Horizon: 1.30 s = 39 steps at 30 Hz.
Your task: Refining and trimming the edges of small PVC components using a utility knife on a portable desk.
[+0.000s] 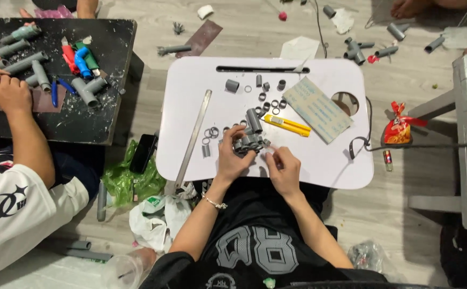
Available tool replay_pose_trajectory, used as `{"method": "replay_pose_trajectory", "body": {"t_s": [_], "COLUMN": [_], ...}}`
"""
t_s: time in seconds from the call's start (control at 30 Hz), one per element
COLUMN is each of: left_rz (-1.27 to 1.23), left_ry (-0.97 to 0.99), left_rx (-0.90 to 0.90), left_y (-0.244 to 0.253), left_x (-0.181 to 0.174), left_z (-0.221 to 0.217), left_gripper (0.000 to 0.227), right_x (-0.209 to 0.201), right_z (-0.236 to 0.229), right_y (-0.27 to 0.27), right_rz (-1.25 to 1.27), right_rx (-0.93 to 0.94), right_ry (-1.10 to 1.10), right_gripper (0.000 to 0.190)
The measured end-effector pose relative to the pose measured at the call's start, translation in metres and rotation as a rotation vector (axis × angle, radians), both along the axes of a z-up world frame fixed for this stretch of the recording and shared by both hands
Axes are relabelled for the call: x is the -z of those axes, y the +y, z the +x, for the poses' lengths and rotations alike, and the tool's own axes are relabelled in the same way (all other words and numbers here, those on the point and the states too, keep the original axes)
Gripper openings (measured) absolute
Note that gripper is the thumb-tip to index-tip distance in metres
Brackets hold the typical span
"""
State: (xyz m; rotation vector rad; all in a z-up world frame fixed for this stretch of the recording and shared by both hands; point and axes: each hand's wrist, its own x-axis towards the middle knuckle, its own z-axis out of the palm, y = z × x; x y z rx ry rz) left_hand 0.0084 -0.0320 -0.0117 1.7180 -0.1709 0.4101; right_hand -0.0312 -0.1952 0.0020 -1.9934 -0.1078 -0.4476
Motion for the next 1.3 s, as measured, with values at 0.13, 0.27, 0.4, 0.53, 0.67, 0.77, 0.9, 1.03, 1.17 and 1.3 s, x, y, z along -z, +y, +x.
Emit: {"method": "replay_pose_trajectory", "body": {"t_s": [0.13, 0.27, 0.4, 0.53, 0.67, 0.77, 0.9, 1.03, 1.17, 1.3], "left_rz": [0.019, -0.020, -0.005, -0.020, -0.029, -0.021, -0.020, -0.013, -0.002, -0.025], "left_ry": [-0.007, -0.016, -0.022, -0.021, -0.027, -0.026, -0.032, -0.028, -0.033, -0.033], "left_rx": [0.000, 0.022, 0.029, 0.042, 0.049, 0.063, 0.065, 0.068, 0.079, 0.091], "left_y": [-0.002, -0.001, -0.003, -0.003, -0.002, -0.002, -0.003, -0.004, -0.004, -0.001], "left_x": [0.005, 0.004, 0.003, 0.007, 0.007, 0.006, 0.003, 0.007, 0.011, 0.005], "left_z": [0.003, 0.000, 0.001, 0.001, 0.002, 0.001, 0.001, 0.001, 0.001, 0.002], "left_gripper": [0.071, 0.070, 0.071, 0.071, 0.071, 0.071, 0.070, 0.071, 0.072, 0.072], "right_x": [-0.010, -0.015, 0.009, 0.013, 0.007, -0.002, 0.010, 0.007, 0.002, 0.009], "right_z": [0.000, 0.002, -0.002, 0.000, 0.000, -0.004, -0.002, -0.004, -0.005, 0.000], "right_y": [0.002, -0.001, -0.004, -0.002, -0.004, 0.000, -0.004, -0.006, 0.000, -0.005], "right_rz": [0.053, -0.043, 0.048, -0.120, -0.010, 0.048, -0.050, 0.066, 0.004, 0.051], "right_rx": [-0.085, -0.094, -0.125, -0.135, -0.059, -0.072, -0.068, -0.025, -0.072, -0.044], "right_ry": [-0.099, 0.041, -0.055, -0.095, -0.040, -0.121, -0.080, -0.036, -0.149, -0.040], "right_gripper": [0.034, 0.028, 0.067, 0.047, 0.012, 0.017, 0.017, 0.019, 0.045, 0.022]}}
